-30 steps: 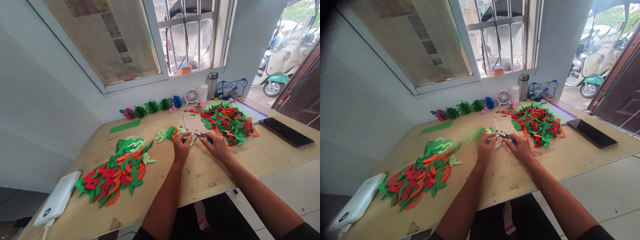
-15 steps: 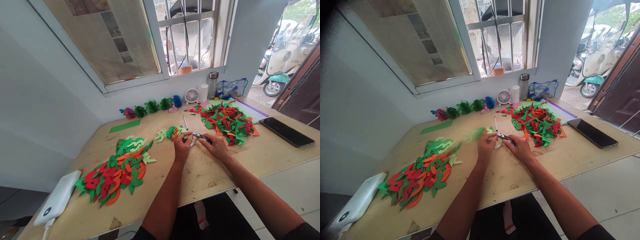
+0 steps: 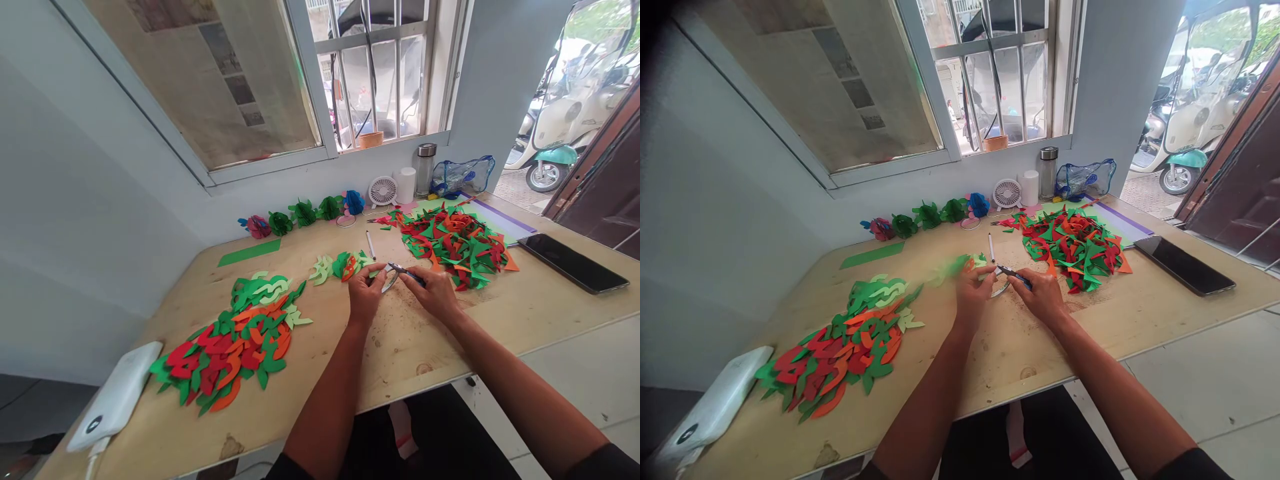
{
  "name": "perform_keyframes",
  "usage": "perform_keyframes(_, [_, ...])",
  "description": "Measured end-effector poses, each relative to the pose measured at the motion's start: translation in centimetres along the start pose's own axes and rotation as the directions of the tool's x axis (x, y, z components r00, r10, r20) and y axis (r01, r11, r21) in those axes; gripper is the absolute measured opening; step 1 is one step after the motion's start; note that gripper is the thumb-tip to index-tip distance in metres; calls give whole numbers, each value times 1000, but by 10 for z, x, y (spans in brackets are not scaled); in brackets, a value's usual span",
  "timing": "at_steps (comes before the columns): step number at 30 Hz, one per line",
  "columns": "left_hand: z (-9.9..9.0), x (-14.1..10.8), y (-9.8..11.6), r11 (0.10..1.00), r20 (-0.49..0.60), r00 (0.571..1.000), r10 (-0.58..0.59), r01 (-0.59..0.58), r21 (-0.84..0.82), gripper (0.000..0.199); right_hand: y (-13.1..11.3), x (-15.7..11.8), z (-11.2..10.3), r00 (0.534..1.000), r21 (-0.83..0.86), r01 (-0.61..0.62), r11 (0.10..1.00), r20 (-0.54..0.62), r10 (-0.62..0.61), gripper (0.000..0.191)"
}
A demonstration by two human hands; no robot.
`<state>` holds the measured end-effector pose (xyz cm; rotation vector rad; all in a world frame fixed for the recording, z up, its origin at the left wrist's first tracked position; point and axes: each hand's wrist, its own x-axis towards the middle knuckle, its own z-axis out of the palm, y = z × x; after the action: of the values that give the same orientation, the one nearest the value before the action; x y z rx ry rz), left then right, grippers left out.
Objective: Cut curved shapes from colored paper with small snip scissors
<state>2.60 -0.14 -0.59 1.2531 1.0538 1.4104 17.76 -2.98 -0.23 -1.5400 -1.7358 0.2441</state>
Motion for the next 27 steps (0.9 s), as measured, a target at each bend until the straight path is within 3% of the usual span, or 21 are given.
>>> perform_keyframes(11, [-2, 3, -7, 999, -45, 998, 42, -42, 18, 21, 2, 1, 3, 998, 2, -14, 1000, -68, 14, 45])
perform_keyframes(27, [2, -2, 1, 997, 18, 999, 29, -28, -66, 25, 0, 1, 3, 998, 19, 53, 998, 30, -54, 43])
